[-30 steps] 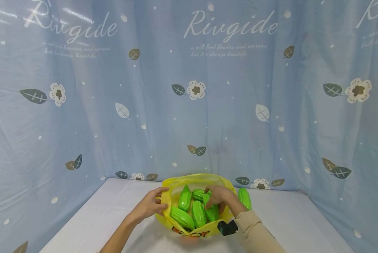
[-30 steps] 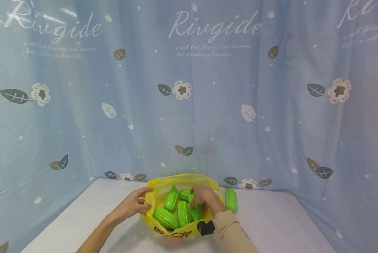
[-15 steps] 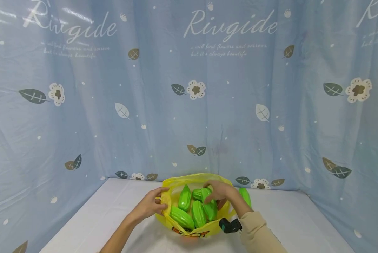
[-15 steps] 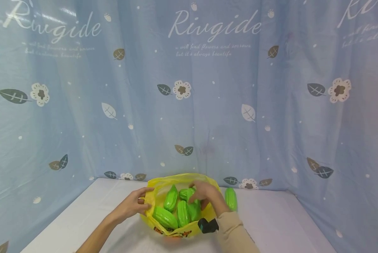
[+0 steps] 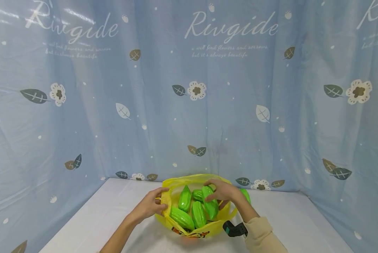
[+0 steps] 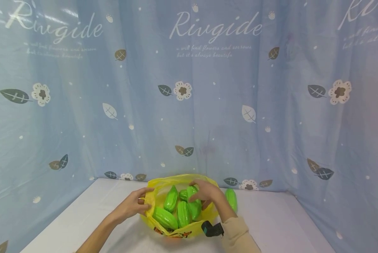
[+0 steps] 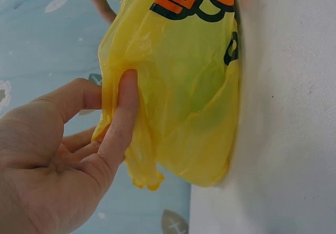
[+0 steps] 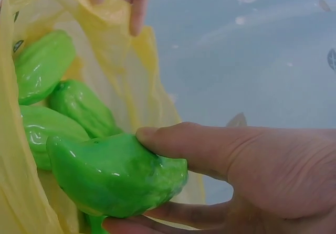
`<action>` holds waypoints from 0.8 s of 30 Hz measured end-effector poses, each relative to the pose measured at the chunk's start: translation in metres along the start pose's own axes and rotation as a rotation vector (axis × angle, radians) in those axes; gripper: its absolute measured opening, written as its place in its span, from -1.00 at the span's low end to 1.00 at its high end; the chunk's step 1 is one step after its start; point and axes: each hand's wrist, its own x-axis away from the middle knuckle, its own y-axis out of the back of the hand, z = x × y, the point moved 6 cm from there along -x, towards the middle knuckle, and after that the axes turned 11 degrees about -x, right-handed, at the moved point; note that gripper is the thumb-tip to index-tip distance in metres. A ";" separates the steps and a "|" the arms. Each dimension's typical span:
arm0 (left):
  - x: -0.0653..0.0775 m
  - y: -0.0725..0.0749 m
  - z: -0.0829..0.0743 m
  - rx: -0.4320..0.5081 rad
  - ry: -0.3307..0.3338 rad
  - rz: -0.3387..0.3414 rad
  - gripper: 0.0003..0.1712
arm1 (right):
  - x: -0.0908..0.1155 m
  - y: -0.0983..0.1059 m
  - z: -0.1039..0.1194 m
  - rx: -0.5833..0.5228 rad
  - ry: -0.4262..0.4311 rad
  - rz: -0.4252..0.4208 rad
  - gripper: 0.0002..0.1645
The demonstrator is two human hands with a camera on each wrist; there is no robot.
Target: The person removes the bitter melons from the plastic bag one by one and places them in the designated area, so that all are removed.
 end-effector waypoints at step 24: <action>0.001 0.000 0.001 0.001 0.008 -0.001 -0.19 | 0.024 0.008 -0.004 -0.078 0.121 -0.015 -0.25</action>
